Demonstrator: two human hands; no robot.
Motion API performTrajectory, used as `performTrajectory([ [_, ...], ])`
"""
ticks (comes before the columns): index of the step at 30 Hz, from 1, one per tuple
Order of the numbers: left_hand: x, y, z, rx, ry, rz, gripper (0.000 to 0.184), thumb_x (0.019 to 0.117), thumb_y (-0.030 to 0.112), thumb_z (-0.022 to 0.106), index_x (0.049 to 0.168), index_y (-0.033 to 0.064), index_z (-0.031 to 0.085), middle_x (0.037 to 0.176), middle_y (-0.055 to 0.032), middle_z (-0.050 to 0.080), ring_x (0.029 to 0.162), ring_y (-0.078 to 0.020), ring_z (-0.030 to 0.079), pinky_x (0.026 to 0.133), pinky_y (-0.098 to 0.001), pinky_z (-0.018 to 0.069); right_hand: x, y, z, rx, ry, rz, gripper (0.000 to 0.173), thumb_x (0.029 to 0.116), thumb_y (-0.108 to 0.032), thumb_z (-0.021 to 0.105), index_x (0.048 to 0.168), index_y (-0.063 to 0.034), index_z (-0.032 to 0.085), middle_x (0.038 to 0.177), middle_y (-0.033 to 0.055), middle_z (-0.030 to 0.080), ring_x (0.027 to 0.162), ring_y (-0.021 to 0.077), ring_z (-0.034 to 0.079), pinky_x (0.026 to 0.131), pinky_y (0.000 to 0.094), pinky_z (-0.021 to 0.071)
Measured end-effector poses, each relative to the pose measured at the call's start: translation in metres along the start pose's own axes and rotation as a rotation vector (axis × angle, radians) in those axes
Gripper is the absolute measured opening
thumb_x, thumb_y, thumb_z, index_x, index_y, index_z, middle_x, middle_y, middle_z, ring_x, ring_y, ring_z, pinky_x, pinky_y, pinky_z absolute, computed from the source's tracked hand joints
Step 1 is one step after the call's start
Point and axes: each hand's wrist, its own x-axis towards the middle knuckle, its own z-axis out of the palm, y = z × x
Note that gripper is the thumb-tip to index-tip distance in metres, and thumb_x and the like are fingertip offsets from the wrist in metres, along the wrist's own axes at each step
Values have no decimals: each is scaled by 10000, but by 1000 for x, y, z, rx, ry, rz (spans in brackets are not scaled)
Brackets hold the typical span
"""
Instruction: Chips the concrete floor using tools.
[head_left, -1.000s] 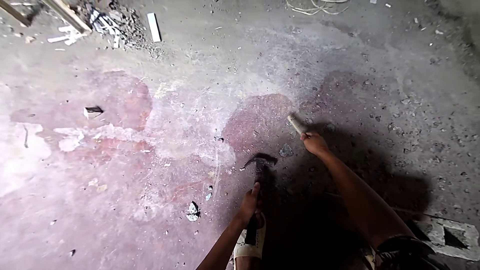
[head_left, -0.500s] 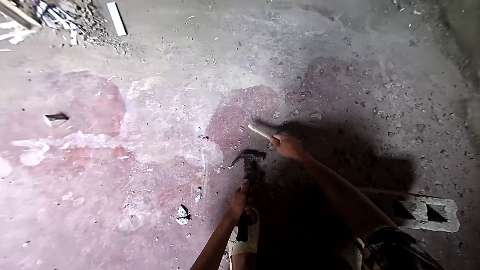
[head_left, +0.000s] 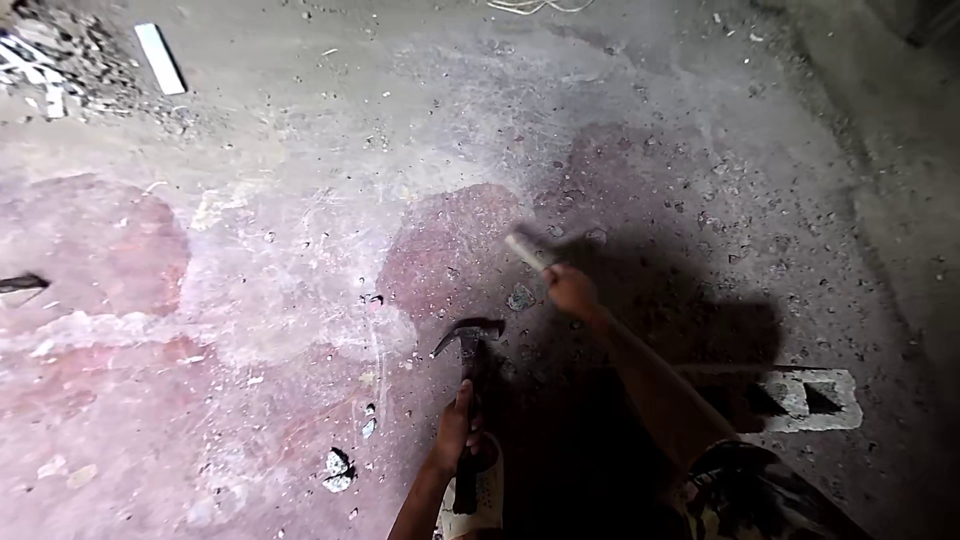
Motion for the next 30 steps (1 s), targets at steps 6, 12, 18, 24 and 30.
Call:
performTrajectory([
  [6, -1, -2, -1, 18, -5, 20, 565, 1103, 549, 223, 904, 96, 495, 516, 26, 352, 331, -91, 348, 310, -254, 384, -37, -49, 57, 105, -107, 101, 474, 1131, -415, 312, 1311, -62, 573, 1083, 224, 696, 1029, 406, 697, 818, 601, 559],
  [12, 0, -4, -4, -10, -27, 32, 559, 1108, 534, 222, 921, 87, 501, 512, 23, 366, 327, -86, 366, 307, -247, 392, -41, -48, 60, 4, -147, 112, 463, 1130, -412, 319, 1411, -105, 521, 1123, 210, 705, 1075, 390, 698, 870, 576, 558],
  [18, 3, -9, -10, -9, -43, 48, 561, 1112, 529, 213, 938, 88, 513, 530, 21, 381, 332, -83, 360, 308, -241, 384, -36, -47, 43, -39, -252, 55, 500, 1136, -414, 300, 1368, -35, 528, 1179, 235, 679, 1106, 402, 682, 886, 589, 550],
  [24, 3, -8, -13, -2, -79, 44, 545, 1112, 522, 223, 946, 92, 514, 534, 24, 383, 343, -94, 378, 322, -248, 397, -5, 4, -24, -430, -198, -139, 472, 1128, -365, 323, 1341, -54, 606, 1249, 231, 668, 1121, 439, 667, 861, 666, 528],
  [30, 1, -4, -14, 39, -59, 33, 534, 1109, 531, 243, 984, 91, 519, 543, 24, 394, 354, -96, 391, 335, -246, 403, 2, 42, -101, -450, -215, 16, 560, 1140, -417, 266, 1256, 9, 611, 1225, 302, 640, 1173, 492, 618, 919, 701, 473],
])
